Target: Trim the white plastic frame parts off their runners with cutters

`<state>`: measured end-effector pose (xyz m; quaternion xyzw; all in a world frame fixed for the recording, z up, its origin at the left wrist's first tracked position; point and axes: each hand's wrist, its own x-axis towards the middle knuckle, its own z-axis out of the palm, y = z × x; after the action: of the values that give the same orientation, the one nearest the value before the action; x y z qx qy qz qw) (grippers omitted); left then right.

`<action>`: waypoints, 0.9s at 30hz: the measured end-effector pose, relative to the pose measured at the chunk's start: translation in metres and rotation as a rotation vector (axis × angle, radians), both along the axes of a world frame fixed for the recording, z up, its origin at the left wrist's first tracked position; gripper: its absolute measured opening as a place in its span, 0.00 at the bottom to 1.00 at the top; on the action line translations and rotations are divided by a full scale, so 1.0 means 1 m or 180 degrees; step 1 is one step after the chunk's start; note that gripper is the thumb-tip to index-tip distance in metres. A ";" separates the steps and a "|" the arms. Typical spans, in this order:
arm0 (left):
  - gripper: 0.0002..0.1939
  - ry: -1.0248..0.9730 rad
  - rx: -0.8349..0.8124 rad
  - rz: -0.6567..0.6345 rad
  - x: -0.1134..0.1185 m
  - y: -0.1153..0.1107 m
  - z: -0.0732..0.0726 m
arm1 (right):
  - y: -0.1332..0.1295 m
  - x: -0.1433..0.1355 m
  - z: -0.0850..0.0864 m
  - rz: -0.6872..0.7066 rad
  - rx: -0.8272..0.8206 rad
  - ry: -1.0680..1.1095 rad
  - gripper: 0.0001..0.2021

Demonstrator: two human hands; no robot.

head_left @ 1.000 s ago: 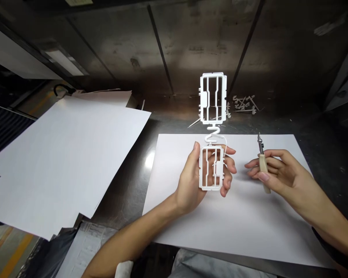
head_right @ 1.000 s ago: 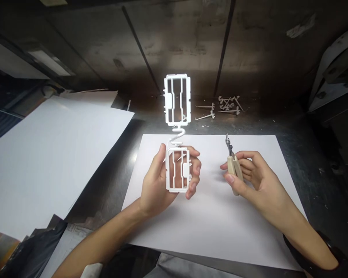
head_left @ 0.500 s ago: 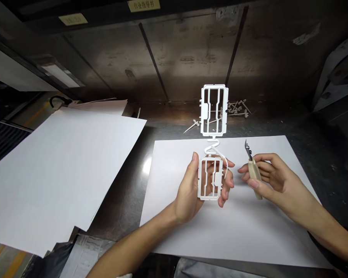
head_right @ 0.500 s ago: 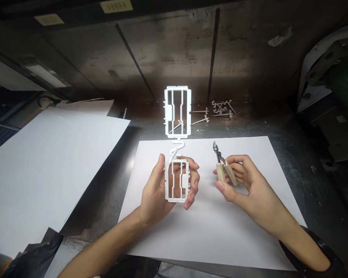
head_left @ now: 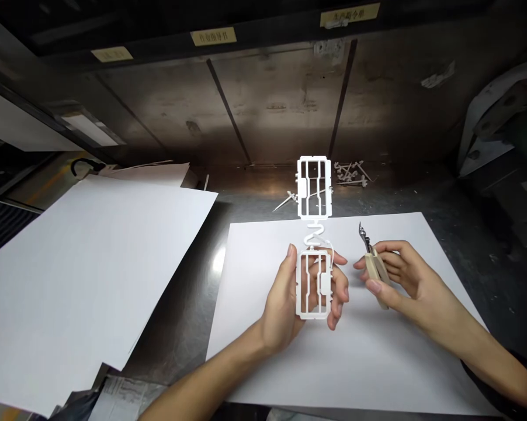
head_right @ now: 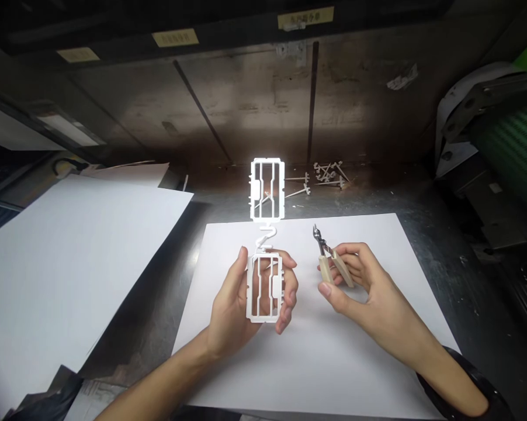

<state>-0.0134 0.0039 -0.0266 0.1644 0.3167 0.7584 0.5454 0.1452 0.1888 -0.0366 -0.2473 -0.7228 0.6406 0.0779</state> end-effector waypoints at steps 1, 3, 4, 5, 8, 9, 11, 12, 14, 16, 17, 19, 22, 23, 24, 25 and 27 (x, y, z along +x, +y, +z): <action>0.41 -0.0006 -0.0007 -0.0003 0.000 0.000 0.000 | 0.001 0.001 -0.001 0.0014 0.0007 0.0025 0.28; 0.40 -0.0035 -0.0013 -0.0026 0.001 0.000 0.000 | 0.004 0.002 -0.003 0.0088 0.0012 0.0097 0.27; 0.40 -0.0056 -0.0014 -0.0040 0.002 0.000 0.000 | 0.005 0.003 -0.004 0.0152 0.0006 0.0160 0.26; 0.39 -0.0079 -0.0023 -0.0053 0.002 0.000 0.000 | 0.007 0.004 -0.006 0.0230 -0.0008 0.0248 0.24; 0.38 -0.0050 -0.0146 -0.0071 0.002 0.002 -0.003 | 0.011 0.008 -0.009 0.0422 -0.0064 0.0623 0.17; 0.37 0.0000 -0.0233 -0.0078 0.002 0.002 -0.004 | 0.011 0.010 -0.010 0.0435 -0.0058 0.0731 0.16; 0.34 0.0121 -0.0397 -0.0156 0.002 0.003 -0.007 | 0.009 0.013 -0.009 0.0411 0.0062 0.0836 0.15; 0.32 0.0174 -0.0455 -0.0224 0.002 0.004 -0.009 | 0.008 0.014 -0.008 0.0399 0.0162 0.0821 0.15; 0.29 0.0240 -0.0524 -0.0386 0.003 0.004 -0.012 | 0.003 0.015 -0.003 0.0407 0.0411 0.0749 0.14; 0.27 0.0287 -0.0587 -0.0479 0.004 0.005 -0.014 | -0.001 0.012 0.003 0.0406 0.0860 0.0725 0.11; 0.26 0.0313 -0.0625 -0.0495 0.005 0.005 -0.014 | -0.003 0.009 0.006 0.0418 0.1174 0.0790 0.11; 0.24 0.0377 -0.0688 -0.0486 0.006 0.006 -0.013 | -0.006 0.002 0.009 0.0546 0.1920 0.1070 0.14; 0.21 0.0526 -0.0791 -0.0453 0.007 0.004 -0.007 | -0.006 -0.006 0.008 0.0835 0.2822 0.1378 0.18; 0.21 0.0595 -0.0848 -0.0433 0.008 0.004 -0.005 | -0.006 -0.007 0.006 0.0891 0.3021 0.1377 0.18; 0.21 0.0672 -0.0914 -0.0420 0.008 0.003 -0.003 | -0.005 -0.008 0.005 0.0920 0.3168 0.1344 0.19; 0.22 0.0746 -0.0979 -0.0416 0.008 0.002 -0.002 | -0.005 -0.008 0.003 0.0943 0.3267 0.1302 0.20; 0.25 0.0872 -0.1060 -0.0439 0.009 0.001 -0.002 | -0.004 -0.007 0.002 0.1008 0.3384 0.1236 0.20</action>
<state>-0.0047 0.0050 -0.0288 0.1948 0.4967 0.6272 0.5675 0.1383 0.1849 -0.0350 0.0586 -0.9455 0.2276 0.2255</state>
